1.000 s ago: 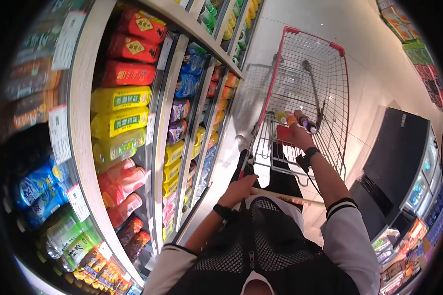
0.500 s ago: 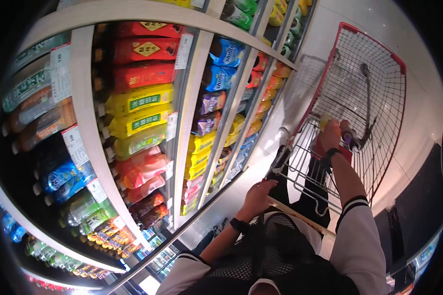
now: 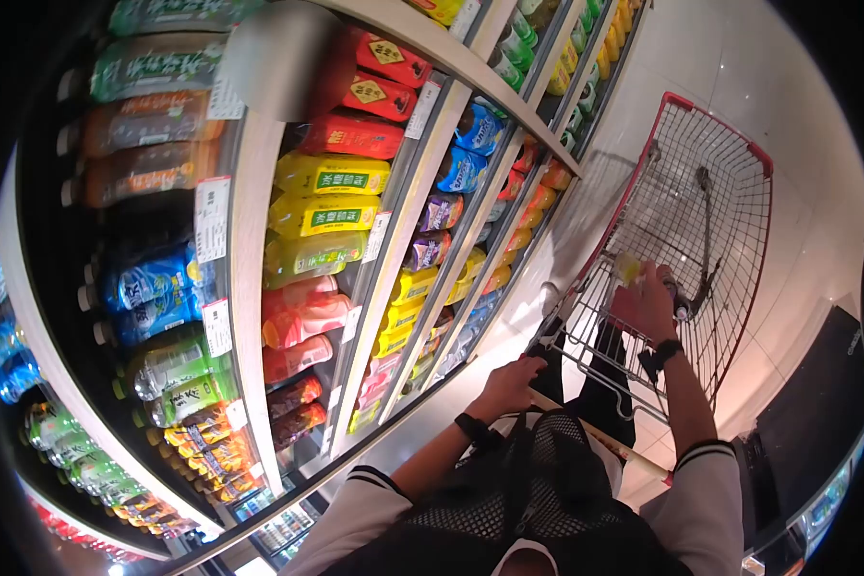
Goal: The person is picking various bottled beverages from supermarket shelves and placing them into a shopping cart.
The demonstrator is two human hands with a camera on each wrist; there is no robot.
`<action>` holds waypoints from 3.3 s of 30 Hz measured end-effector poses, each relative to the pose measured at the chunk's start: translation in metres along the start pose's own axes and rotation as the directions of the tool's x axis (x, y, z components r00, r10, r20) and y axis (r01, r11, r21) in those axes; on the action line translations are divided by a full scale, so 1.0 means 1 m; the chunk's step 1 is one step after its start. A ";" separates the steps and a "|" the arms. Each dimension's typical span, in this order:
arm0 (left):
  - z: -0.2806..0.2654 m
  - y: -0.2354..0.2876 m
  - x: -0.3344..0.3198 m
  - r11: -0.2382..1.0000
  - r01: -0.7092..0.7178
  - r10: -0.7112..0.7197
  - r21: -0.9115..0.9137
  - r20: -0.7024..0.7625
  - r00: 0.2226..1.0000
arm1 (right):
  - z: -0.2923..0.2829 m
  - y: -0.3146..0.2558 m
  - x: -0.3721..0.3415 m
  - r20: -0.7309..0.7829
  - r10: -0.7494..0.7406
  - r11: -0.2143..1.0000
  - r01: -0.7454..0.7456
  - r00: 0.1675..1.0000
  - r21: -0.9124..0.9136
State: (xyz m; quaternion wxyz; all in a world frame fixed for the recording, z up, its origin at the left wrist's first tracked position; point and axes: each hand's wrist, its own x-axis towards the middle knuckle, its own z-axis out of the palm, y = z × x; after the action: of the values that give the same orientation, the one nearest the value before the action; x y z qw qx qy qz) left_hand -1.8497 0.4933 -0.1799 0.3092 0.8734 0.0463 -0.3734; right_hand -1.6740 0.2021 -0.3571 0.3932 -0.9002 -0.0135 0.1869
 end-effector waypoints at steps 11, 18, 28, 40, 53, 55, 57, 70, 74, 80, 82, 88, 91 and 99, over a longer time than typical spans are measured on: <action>-0.007 -0.043 0.022 0.946 -0.324 0.320 0.017 0.120 0.940 | -0.101 -0.161 -0.147 -0.478 -0.021 0.980 0.114 0.878 0.166; -0.055 -0.052 -0.004 0.853 -0.520 0.508 -0.039 -0.168 0.845 | -0.128 -0.297 -0.182 -0.381 -0.123 0.981 0.170 0.916 0.092; -0.163 -0.034 -0.106 0.911 -0.394 0.273 0.121 -0.893 0.358 | -0.088 -0.483 -0.174 -0.240 -0.661 0.692 0.701 0.711 0.170; -0.191 -0.054 -0.111 0.865 -0.490 0.222 0.108 -0.958 0.180 | -0.012 -0.555 -0.132 0.067 -0.788 0.608 0.756 0.612 0.245; -0.197 -0.065 -0.101 0.909 -0.413 0.182 0.056 -0.944 0.274 | 0.043 -0.541 -0.120 -0.108 -0.694 0.645 0.681 0.712 0.347; -0.196 -0.067 -0.099 0.922 -0.385 0.168 0.044 -0.941 0.294 | 0.046 -0.545 -0.118 -0.139 -0.686 0.646 0.685 0.715 0.336; -0.198 -0.065 -0.096 0.916 -0.398 0.166 0.047 -0.949 0.269 | 0.045 -0.551 -0.117 -0.166 -0.695 0.632 0.705 0.700 0.323; -0.220 -0.072 -0.096 0.825 -0.565 0.159 -0.009 -0.956 0.248 | 0.075 -0.563 -0.071 -0.223 -0.810 0.497 0.837 0.542 0.229; -0.221 -0.079 -0.095 0.831 -0.554 0.149 -0.045 -0.942 0.300 | 0.070 -0.568 -0.067 -0.155 -0.789 0.536 0.788 0.595 0.302; -0.209 -0.079 -0.091 0.781 -0.623 0.121 -0.051 -0.965 0.231 | 0.065 -0.561 -0.066 -0.126 -0.787 0.550 0.779 0.604 0.302; -0.203 -0.077 -0.096 0.794 -0.606 0.116 -0.053 -0.965 0.236 | 0.063 -0.556 -0.077 -0.131 -0.759 0.587 0.758 0.637 0.283; -0.198 -0.064 -0.102 0.830 -0.558 0.154 -0.003 -0.960 0.235 | 0.064 -0.528 -0.114 -0.205 -0.620 0.666 0.646 0.758 0.372; -0.196 -0.070 -0.097 0.879 -0.476 0.146 -0.002 -0.950 0.274 | 0.062 -0.482 -0.130 -0.267 -0.606 0.654 0.660 0.749 0.370; -0.194 -0.070 -0.100 0.902 -0.430 0.179 0.040 -0.941 0.287 | 0.034 -0.304 -0.191 -0.306 -0.345 0.891 0.412 0.887 0.191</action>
State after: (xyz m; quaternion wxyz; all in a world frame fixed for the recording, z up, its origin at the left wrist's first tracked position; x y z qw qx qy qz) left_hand -1.8224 0.6764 -0.0440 0.3881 0.8795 0.0859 0.2617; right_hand -1.8265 0.4036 -0.0989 0.5311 -0.8395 -0.1140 -0.0153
